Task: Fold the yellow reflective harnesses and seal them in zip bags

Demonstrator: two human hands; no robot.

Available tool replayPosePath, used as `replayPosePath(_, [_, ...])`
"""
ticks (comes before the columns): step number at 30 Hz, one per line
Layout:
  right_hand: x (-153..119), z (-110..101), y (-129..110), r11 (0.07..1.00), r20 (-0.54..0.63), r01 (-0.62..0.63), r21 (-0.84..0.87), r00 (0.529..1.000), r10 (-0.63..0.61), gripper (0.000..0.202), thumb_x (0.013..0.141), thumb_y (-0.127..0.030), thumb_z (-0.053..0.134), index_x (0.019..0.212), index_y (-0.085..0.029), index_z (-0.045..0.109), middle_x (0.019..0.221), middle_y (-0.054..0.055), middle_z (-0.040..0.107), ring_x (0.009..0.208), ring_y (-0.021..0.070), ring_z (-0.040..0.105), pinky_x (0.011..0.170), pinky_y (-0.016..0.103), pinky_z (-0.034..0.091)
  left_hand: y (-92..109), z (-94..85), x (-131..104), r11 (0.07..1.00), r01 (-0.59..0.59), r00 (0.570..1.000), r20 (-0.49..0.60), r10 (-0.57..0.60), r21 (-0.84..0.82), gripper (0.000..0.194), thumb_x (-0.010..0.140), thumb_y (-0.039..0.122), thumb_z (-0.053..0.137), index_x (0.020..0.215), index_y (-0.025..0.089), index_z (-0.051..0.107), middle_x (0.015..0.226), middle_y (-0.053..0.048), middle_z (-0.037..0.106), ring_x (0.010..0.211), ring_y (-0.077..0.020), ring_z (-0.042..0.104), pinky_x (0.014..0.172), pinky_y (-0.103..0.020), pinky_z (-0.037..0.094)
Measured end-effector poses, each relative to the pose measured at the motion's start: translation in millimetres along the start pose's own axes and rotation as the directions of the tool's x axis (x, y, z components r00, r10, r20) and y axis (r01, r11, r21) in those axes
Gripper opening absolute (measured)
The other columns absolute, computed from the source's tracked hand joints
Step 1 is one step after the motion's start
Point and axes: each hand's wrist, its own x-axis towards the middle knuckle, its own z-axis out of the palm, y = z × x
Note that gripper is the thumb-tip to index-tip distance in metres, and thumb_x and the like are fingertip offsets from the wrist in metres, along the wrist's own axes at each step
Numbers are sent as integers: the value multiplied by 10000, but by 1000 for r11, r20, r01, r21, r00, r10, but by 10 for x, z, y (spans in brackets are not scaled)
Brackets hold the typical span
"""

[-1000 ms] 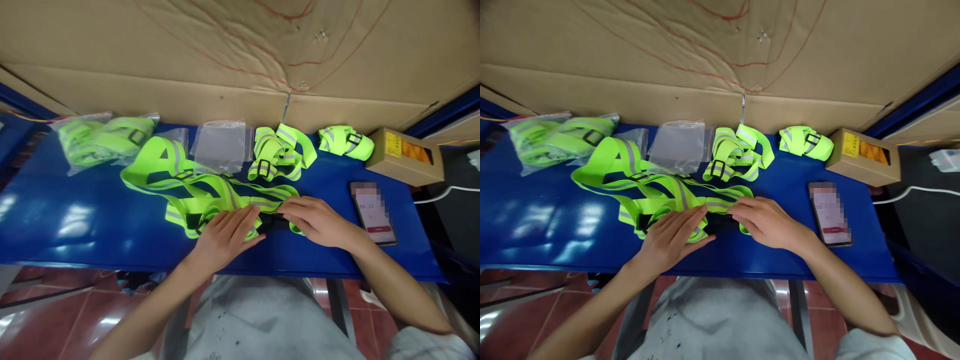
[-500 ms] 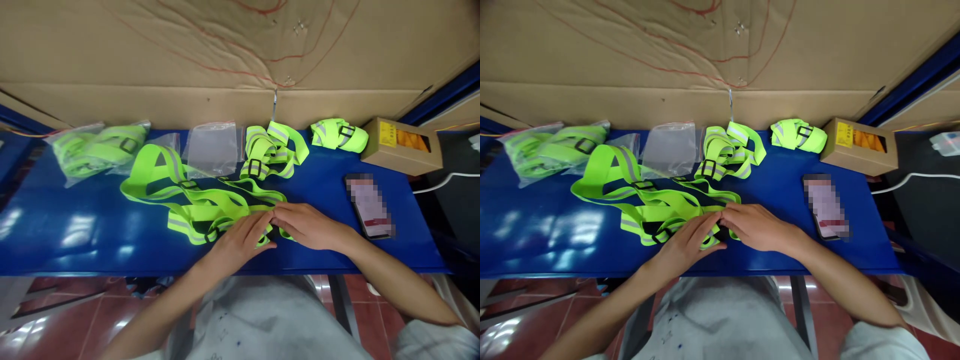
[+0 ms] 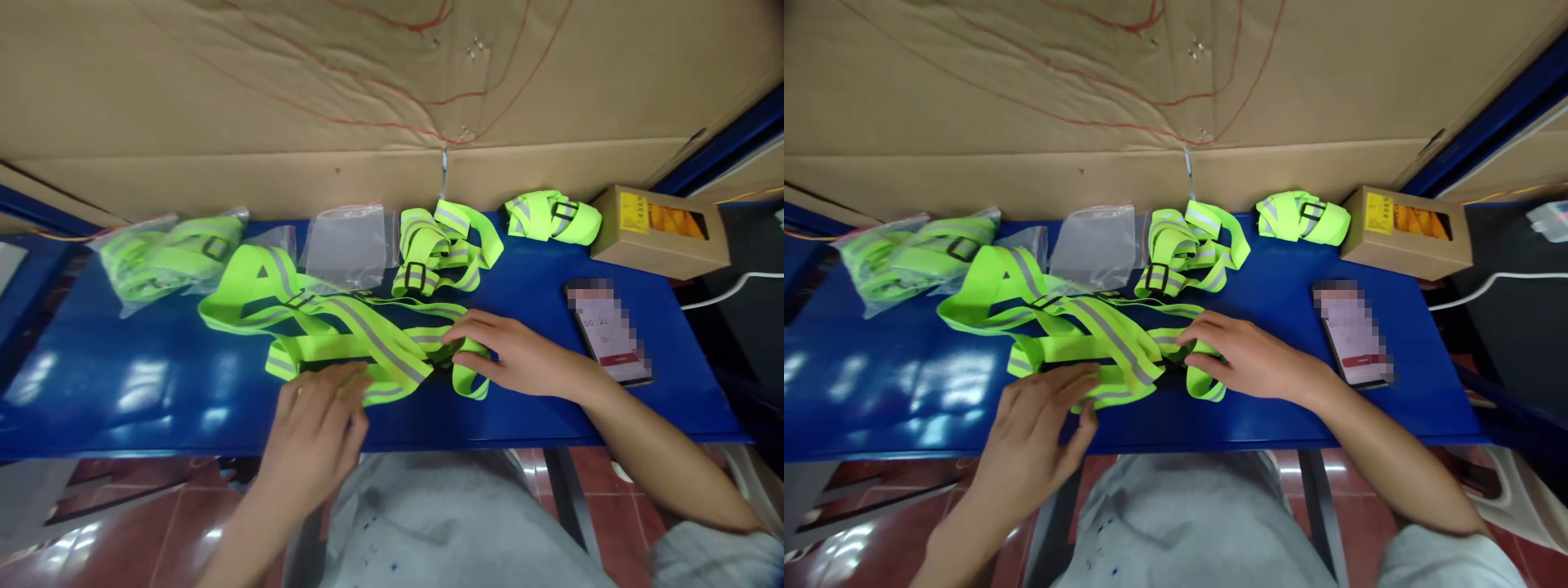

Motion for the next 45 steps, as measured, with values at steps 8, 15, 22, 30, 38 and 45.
replayPosePath(8, [36,32,-38,983,-24,43,180,999,-40,138,1026,-316,578,1011,-204,656,989,51,690,864,159,654,782,289,535,481,350,414,999,-33,993,111,32,5,622,887,231,739,1433,148,452,1168,-99,756,1060,-283,713,1017,-499,479])
replayPosePath(15, [35,20,-15,932,-186,-31,362,977,105,270,1024,-446,577,1103,-210,679,883,22,636,664,111,545,575,221,437,335,167,445,996,-57,967,251,37,72,248,873,182,735,1099,149,637,933,-71,748,875,-298,715,901,-492,505])
replayPosePath(22, [-24,-290,-195,975,-183,199,98,967,-179,916,816,-788,632,1567,-306,430,1634,118,364,1535,358,299,1263,525,243,-45,-449,864,804,271,868,495,33,-529,194,933,374,695,1026,205,705,942,-4,757,813,-171,678,723,-263,468])
replayPosePath(30, [284,193,-565,832,-195,216,510,972,-133,516,865,-479,771,1302,-238,640,1288,72,683,1222,278,635,1118,462,481,10,-632,1189,9,473,877,469,-105,-881,488,762,579,808,1027,186,691,809,-34,698,660,-174,659,627,-269,524])
replayPosePath(38, [498,413,-676,374,-119,72,925,987,106,723,638,-588,910,1189,-235,604,1021,32,730,947,248,720,867,407,587,-19,-706,1524,-319,280,899,364,-243,-905,448,922,599,571,882,176,713,682,-72,619,617,-235,646,573,-368,580])
replayPosePath(45, [467,515,-821,344,-44,-30,939,978,205,762,605,-347,963,1229,-243,539,948,-2,719,817,177,697,696,299,570,-76,-616,1452,-387,75,882,242,-404,-919,432,908,595,604,943,181,725,1057,-107,725,923,-244,706,780,-354,628])
